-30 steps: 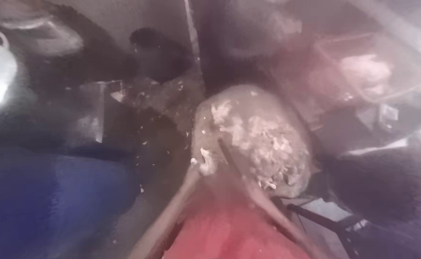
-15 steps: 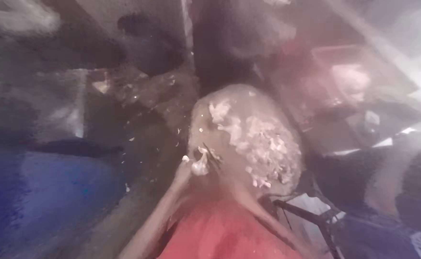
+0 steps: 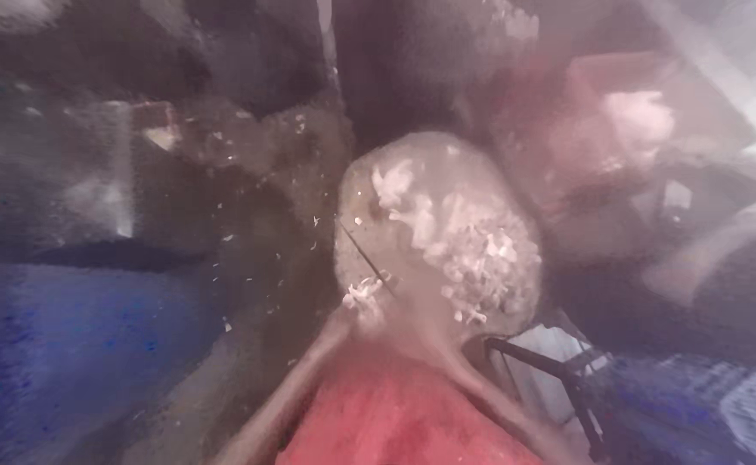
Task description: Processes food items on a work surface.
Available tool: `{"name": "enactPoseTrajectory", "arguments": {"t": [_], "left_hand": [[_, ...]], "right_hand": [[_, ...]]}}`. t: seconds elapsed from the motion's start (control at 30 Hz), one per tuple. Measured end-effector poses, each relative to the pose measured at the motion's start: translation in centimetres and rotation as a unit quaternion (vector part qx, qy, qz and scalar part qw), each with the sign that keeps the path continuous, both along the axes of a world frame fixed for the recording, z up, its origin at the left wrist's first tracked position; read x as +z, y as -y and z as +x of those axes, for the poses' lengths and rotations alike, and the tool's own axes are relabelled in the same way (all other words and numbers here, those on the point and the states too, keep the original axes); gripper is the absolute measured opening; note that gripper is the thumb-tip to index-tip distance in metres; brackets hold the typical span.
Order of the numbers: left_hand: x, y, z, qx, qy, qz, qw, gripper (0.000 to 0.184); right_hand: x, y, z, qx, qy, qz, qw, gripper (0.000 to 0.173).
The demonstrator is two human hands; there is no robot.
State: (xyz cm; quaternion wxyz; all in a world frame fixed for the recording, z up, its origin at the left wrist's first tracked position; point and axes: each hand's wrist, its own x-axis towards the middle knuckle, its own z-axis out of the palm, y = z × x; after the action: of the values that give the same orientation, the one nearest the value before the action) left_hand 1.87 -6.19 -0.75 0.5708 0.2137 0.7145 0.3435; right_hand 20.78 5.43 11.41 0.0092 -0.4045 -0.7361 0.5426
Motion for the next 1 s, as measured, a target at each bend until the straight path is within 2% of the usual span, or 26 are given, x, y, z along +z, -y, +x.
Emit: {"name": "enactPoseTrajectory", "arguments": {"t": [0.03, 0.1, 0.17, 0.3, 0.37, 0.47, 0.53, 0.6, 0.67, 0.7, 0.8, 0.87, 0.93, 1.0], "left_hand": [[0.1, 0.1, 0.0, 0.005, 0.007, 0.004, 1.0, 0.044], [0.3, -0.1, -0.1, 0.014, 0.027, 0.006, 1.0, 0.043], [0.0, -0.6, -0.5, 0.026, 0.034, -0.003, 0.999, 0.043], [-0.3, 0.5, -0.7, 0.041, 0.044, 0.016, 0.998, 0.043], [-0.4, 0.6, -0.7, 0.052, 0.043, 0.01, 0.998, 0.043], [-0.5, 0.5, -0.8, 0.056, 0.016, -0.009, 0.998, 0.044], [-0.5, 0.2, -1.4, 0.045, 0.002, -0.01, 0.999, 0.044], [-1.0, 0.8, -1.5, 0.025, -0.006, -0.021, 0.999, 0.044], [-1.3, 0.9, -1.7, 0.028, -0.012, -0.024, 0.999, 0.044], [-1.3, 0.8, -1.7, 0.034, -0.006, -0.016, 0.999, 0.043], [0.1, 0.3, -2.1, 0.053, 0.0, -0.002, 0.999, 0.04], [2.3, 0.0, -3.2, 0.083, -0.028, 0.016, 0.996, 0.039], [4.7, -0.3, -4.0, 0.118, -0.034, 0.058, 0.991, 0.037], [6.1, -2.2, -4.2, 0.125, -0.017, 0.106, 0.986, 0.037]], "right_hand": [[-1.5, 0.1, -0.1, 0.005, 0.015, -0.016, 1.0, 0.057], [-4.7, -1.0, 0.0, 0.028, 0.112, -0.04, 0.992, 0.055], [-5.4, -2.1, 0.0, 0.042, 0.16, -0.008, 0.986, 0.056], [-1.6, -0.8, -0.5, -0.004, 0.114, -0.038, 0.993, 0.052], [-3.4, -0.5, 0.1, -0.014, 0.097, -0.057, 0.994, 0.054], [-7.0, -1.5, 1.1, 0.001, 0.135, -0.074, 0.988, 0.059], [-4.8, -1.5, 0.6, -0.004, 0.121, -0.081, 0.989, 0.057], [-2.7, 0.0, 0.4, -0.013, 0.063, -0.096, 0.993, 0.056], [-4.0, 1.0, 0.1, -0.007, -0.024, -0.07, 0.997, 0.059], [-4.9, 1.1, 0.2, 0.004, -0.025, -0.071, 0.997, 0.062], [-7.7, -0.2, 1.9, 0.029, 0.107, -0.136, 0.985, 0.056], [-8.7, -1.1, 3.9, -0.013, 0.119, -0.161, 0.98, 0.055], [-8.9, -1.5, 5.9, -0.07, 0.113, -0.135, 0.982, 0.055], [-6.9, -3.0, 5.9, -0.097, 0.129, -0.061, 0.985, 0.051]]}}
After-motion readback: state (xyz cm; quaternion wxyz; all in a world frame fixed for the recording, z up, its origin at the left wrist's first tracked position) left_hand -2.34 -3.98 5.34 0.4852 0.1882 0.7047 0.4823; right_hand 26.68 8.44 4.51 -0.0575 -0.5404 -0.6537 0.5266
